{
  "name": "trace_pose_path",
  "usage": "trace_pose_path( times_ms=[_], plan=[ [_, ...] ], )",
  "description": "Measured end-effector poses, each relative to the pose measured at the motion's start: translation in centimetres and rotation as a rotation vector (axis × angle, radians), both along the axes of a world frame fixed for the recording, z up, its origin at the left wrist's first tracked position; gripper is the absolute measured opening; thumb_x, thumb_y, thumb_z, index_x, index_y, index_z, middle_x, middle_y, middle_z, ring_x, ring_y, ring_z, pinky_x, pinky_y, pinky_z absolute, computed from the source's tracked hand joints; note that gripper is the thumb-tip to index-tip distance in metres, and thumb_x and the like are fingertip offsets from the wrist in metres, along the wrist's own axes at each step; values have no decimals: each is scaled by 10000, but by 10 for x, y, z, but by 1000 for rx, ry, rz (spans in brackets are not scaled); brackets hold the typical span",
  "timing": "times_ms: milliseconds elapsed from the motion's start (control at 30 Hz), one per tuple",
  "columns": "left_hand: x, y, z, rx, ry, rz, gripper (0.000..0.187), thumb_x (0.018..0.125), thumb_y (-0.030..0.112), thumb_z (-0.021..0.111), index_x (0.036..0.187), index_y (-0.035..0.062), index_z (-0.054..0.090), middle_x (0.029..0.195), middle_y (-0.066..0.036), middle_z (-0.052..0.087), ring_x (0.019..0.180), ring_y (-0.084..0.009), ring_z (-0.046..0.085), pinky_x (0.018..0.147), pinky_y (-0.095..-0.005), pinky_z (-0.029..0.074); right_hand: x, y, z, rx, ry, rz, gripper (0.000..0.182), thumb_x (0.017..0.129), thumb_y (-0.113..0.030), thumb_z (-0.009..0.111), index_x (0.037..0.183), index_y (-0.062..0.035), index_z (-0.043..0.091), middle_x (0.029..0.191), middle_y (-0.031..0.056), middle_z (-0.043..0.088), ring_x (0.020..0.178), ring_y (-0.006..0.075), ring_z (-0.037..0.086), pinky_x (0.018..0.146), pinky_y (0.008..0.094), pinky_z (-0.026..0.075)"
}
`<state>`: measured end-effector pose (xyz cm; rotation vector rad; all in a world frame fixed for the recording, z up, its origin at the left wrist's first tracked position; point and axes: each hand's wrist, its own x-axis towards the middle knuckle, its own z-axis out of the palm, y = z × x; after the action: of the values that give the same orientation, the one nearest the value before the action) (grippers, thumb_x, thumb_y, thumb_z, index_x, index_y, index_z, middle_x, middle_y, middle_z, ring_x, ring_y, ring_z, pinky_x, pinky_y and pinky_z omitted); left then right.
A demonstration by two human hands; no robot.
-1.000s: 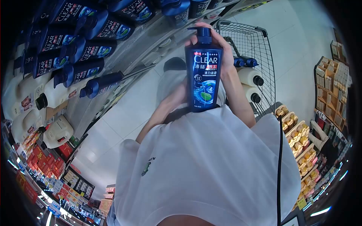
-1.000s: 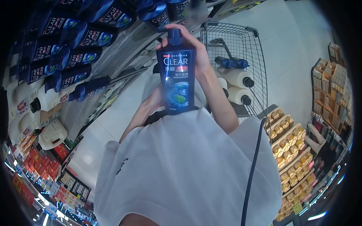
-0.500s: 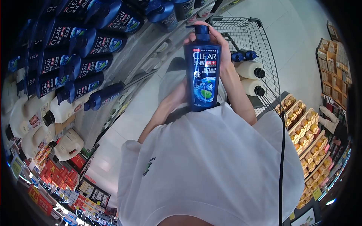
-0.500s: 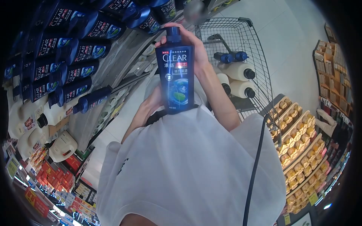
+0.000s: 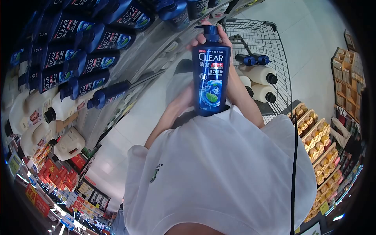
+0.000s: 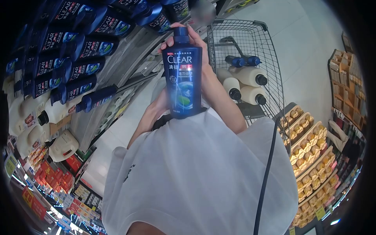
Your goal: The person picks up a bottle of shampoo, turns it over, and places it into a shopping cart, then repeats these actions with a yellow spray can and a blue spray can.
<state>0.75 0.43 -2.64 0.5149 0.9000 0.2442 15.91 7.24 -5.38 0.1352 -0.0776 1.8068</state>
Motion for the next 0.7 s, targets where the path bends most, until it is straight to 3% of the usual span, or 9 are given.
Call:
trace_pose_path(
  times_ms=[100,133,233,267,367,400,500,600,700],
  plan=[
    [-2,-2,3,20,33,22,488,1080,429,411,1359,38,501,1183,-57,637,1016,-121,650,887,-294,544,-5,2,-4,-50,-53,45,414,1059,-395,409,1305,-80,519,908,165,651,989,358,635,1009,532,449],
    [-4,-4,-3,19,26,34,493,1079,439,406,1350,40,508,1161,-58,644,1005,-125,656,880,-299,548,-4,2,2,-67,-117,62,405,1051,-381,436,1308,-79,520,917,172,661,988,354,648,979,494,481],
    [-4,-8,-18,-120,4,205,521,1070,485,390,1315,48,533,1089,-71,664,951,-149,681,843,-330,569,6,2,27,-207,-506,159,391,1039,-364,473,1308,-85,526,933,167,679,1009,316,662,960,431,502],
    [-3,-7,-21,-187,-3,284,533,1066,502,385,1302,51,543,1064,-78,670,929,-160,690,828,-342,578,8,4,37,-298,-703,158,339,1023,-347,548,1257,-105,591,942,146,705,916,257,686,829,370,561],
    [2,-1,-20,-231,-109,295,592,1054,563,353,1289,59,556,1028,-96,675,867,-198,705,790,-378,596,10,7,43,-395,-1167,23,330,976,-323,653,1214,-97,629,907,131,730,809,200,708,748,312,569],
    [4,2,-17,-217,-91,308,617,1048,583,344,1298,59,554,1032,-100,676,862,-209,707,785,-384,599,13,8,38,-369,-1339,-65,327,931,-313,723,1158,-81,684,849,100,745,749,146,706,680,264,553],
    [8,8,-7,-177,-61,338,695,1029,639,313,1331,56,541,1044,-112,677,860,-238,711,777,-395,603,24,10,39,-236,-1831,-257,346,901,-406,721,1113,-132,738,700,63,693,654,118,657,627,275,498],
    [10,8,-5,-151,-102,351,769,1010,684,279,1366,45,518,1054,-123,678,882,-256,713,784,-391,600,32,5,64,-186,-2030,-200,352,933,-360,716,1151,-84,729,628,-36,567,609,37,471,555,222,364],
    [12,7,-8,-139,-165,352,806,1000,705,257,1381,40,506,1063,-134,678,891,-265,715,784,-388,598,32,4,66,-186,-1946,-289,342,949,-363,700,1158,-93,727,627,-55,492,602,45,381,539,227,294]
  ],
)
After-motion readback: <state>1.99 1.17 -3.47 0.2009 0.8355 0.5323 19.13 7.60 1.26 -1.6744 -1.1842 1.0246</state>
